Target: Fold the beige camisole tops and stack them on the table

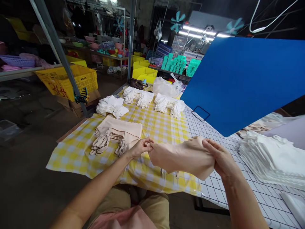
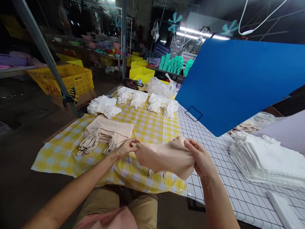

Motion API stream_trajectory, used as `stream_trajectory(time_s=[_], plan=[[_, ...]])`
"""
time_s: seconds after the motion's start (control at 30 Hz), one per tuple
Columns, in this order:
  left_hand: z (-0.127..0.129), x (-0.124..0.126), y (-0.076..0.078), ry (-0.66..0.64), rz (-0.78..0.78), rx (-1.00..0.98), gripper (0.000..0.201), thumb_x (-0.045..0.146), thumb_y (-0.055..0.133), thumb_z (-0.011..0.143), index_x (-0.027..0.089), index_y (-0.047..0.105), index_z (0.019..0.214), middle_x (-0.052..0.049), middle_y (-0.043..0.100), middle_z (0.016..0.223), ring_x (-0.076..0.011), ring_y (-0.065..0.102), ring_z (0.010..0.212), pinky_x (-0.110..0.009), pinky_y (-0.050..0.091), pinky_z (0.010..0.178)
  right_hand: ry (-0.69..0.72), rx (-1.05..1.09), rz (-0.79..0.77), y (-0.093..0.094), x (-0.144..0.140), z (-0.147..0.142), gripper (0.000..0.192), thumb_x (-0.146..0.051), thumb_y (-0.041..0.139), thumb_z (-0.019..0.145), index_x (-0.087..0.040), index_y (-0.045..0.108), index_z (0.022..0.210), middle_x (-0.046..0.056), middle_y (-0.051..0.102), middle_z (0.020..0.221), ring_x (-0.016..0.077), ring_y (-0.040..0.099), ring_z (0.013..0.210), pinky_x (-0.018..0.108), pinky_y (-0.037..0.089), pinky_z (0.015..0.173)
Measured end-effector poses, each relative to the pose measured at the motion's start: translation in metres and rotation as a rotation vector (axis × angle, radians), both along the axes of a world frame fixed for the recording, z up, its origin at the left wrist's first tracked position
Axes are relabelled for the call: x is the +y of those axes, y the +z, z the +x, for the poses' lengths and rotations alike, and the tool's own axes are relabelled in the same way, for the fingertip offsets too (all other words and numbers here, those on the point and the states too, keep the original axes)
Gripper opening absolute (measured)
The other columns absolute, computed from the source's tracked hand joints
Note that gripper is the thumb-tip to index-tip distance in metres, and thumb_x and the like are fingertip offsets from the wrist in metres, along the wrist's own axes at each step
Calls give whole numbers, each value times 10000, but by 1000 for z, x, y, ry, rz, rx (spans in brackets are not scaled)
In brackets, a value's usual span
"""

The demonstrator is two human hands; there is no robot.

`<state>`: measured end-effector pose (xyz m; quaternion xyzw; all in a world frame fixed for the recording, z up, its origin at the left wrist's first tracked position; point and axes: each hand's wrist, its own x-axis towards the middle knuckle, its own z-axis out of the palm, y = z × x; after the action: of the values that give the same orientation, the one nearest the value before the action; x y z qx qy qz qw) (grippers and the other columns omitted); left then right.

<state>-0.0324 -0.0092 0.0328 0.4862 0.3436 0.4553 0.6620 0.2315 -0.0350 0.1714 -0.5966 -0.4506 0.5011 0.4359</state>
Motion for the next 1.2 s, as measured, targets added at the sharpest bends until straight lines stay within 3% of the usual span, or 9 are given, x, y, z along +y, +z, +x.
stream_trajectory(time_s=[0.1,0.2,0.33,0.53,0.63,0.73,0.83,1.0,1.2], plan=[[-6,-1,6,-11,71,92,338,256,658,615,145,546,914,79,450,581,-45,406,514,-165,303,520,-37,65,0,-3,-1,4,329,-419,752,602,-201,553,746,38,663,738,174,613,578,242,460,427],[-12,-2,12,-1,125,184,297,236,568,678,159,509,959,54,501,633,-76,466,569,-177,334,549,-83,92,101,-4,-3,7,328,-422,761,589,-215,555,739,16,658,784,161,594,598,234,436,438],[-16,-3,16,97,327,367,243,140,474,703,170,498,943,-5,563,850,-113,531,729,-209,390,649,-30,100,246,0,-9,7,249,-420,716,660,-245,559,741,-8,617,721,139,543,582,232,410,461],[-10,0,9,307,461,554,261,22,392,603,177,494,786,-15,538,831,-143,526,784,-245,404,696,53,17,336,12,-20,-8,256,-427,711,673,-243,546,741,-15,541,674,115,495,560,203,413,455],[-9,3,6,343,390,440,186,46,416,594,171,504,698,-18,538,808,-149,525,798,-254,411,723,81,-32,312,16,-21,-10,275,-431,713,671,-237,534,750,-10,538,689,118,504,583,207,434,481],[-12,4,7,262,147,182,90,140,519,620,159,528,708,2,538,724,-126,516,687,-248,427,676,89,-61,229,17,-20,-4,320,-440,739,631,-242,563,811,4,573,741,134,534,638,214,454,513],[-16,0,13,201,-13,-103,176,202,629,596,152,536,736,29,531,668,-89,490,618,-220,426,656,138,-75,112,16,-20,4,375,-436,767,582,-245,591,852,27,620,781,166,564,671,250,477,548],[-18,-10,29,186,-74,-339,239,227,719,603,154,555,761,38,542,693,-58,479,626,-151,372,586,177,-83,-20,12,-19,11,322,-356,826,487,-215,619,689,16,626,667,161,566,610,245,477,532],[-12,-15,43,213,-130,-438,300,321,767,599,140,560,718,39,539,645,-52,478,575,-145,366,547,-6,-11,-95,9,-20,13,336,-388,829,491,-190,653,698,36,643,673,162,584,585,245,493,500]])
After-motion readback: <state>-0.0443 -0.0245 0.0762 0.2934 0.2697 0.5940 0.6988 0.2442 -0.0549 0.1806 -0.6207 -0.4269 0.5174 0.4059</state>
